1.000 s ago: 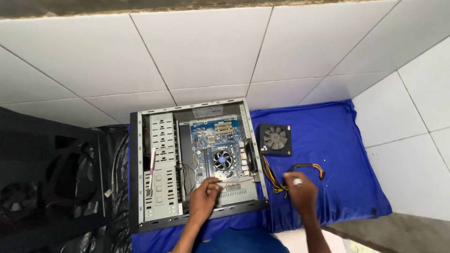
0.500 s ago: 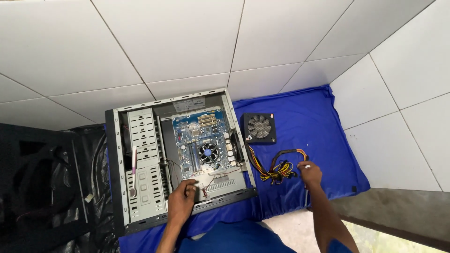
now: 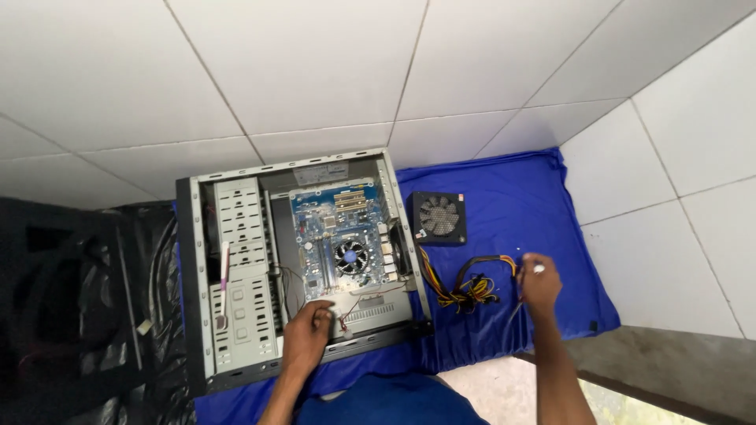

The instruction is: Disassembling a desktop computer to remove the motherboard, including removing the case panel and power supply.

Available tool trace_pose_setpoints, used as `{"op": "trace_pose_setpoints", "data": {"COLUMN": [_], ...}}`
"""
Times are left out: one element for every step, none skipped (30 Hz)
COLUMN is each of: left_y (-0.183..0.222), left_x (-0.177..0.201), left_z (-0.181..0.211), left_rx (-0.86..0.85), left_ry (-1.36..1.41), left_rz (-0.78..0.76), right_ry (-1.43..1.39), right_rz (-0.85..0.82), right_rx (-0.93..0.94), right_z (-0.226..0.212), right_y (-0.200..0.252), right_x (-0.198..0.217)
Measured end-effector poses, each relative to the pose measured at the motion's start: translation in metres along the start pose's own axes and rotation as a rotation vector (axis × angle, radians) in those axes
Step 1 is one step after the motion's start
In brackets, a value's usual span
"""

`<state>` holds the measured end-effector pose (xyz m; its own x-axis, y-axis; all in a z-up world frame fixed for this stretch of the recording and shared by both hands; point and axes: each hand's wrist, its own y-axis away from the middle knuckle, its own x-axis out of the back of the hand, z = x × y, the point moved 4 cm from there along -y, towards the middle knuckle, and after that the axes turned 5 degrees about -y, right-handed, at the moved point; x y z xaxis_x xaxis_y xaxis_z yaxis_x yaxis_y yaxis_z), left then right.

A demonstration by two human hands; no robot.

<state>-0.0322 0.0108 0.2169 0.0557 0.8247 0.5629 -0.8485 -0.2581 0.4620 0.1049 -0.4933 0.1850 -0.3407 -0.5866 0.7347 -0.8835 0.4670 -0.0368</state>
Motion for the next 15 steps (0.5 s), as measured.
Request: {"op": "trace_pose_setpoints", "data": {"left_y": [-0.003,-0.006,-0.005,-0.004,-0.003,-0.004,-0.006,-0.009,-0.009,-0.008,-0.008,-0.007,-0.005,-0.003,0.0], "left_x": [-0.006,-0.006,-0.006,-0.006,-0.005,-0.004,-0.004,-0.007,-0.002,0.001,0.003,0.005,0.008,0.01,0.014], "left_z": [-0.002,-0.007,-0.002,0.003,0.008,0.005,0.004,0.003,0.004,0.008,0.011,0.01,0.012,0.015,0.016], "left_rx": [-0.057,-0.109,-0.091,-0.104,-0.118,-0.099,-0.1,-0.108,-0.097,-0.113,-0.13,-0.126,-0.205,-0.283,-0.279], "left_ry": [0.019,0.033,0.03,0.047,0.063,0.058,0.057,0.058,0.056,0.033,0.009,0.011,-0.037,-0.084,-0.081], "left_rz": [0.045,0.105,0.128,0.101,0.074,0.101,0.109,0.112,0.134,0.147,0.16,0.172,0.223,0.273,0.283], "right_ry": [-0.268,-0.547,-0.557,-0.77,-0.985,-1.0,-0.936,-0.868,-0.879,-0.65,-0.419,-0.424,-0.321,-0.213,-0.215], "right_rz": [-0.022,-0.057,-0.084,-0.12,-0.156,-0.186,-0.25,-0.306,-0.328,-0.389,-0.444,-0.452,-0.529,-0.603,-0.609], "right_rx": [-0.014,-0.028,-0.023,0.039,0.095,0.094,0.062,0.036,0.041,0.099,0.158,0.167,0.272,0.376,0.386], "right_z": [-0.034,-0.072,-0.095,-0.122,-0.149,-0.185,-0.219,-0.251,-0.268,-0.285,-0.301,-0.312,-0.326,-0.34,-0.357], "right_y": [0.001,0.001,0.001,0.001,0.001,0.009,0.018,0.027,0.036,0.045,0.054,0.058,0.065,0.071,0.072], "right_x": [0.013,0.017,0.025,0.032,0.04,0.043,0.044,0.05,0.038,0.028,0.018,0.0,-0.02,-0.04,-0.055]}}
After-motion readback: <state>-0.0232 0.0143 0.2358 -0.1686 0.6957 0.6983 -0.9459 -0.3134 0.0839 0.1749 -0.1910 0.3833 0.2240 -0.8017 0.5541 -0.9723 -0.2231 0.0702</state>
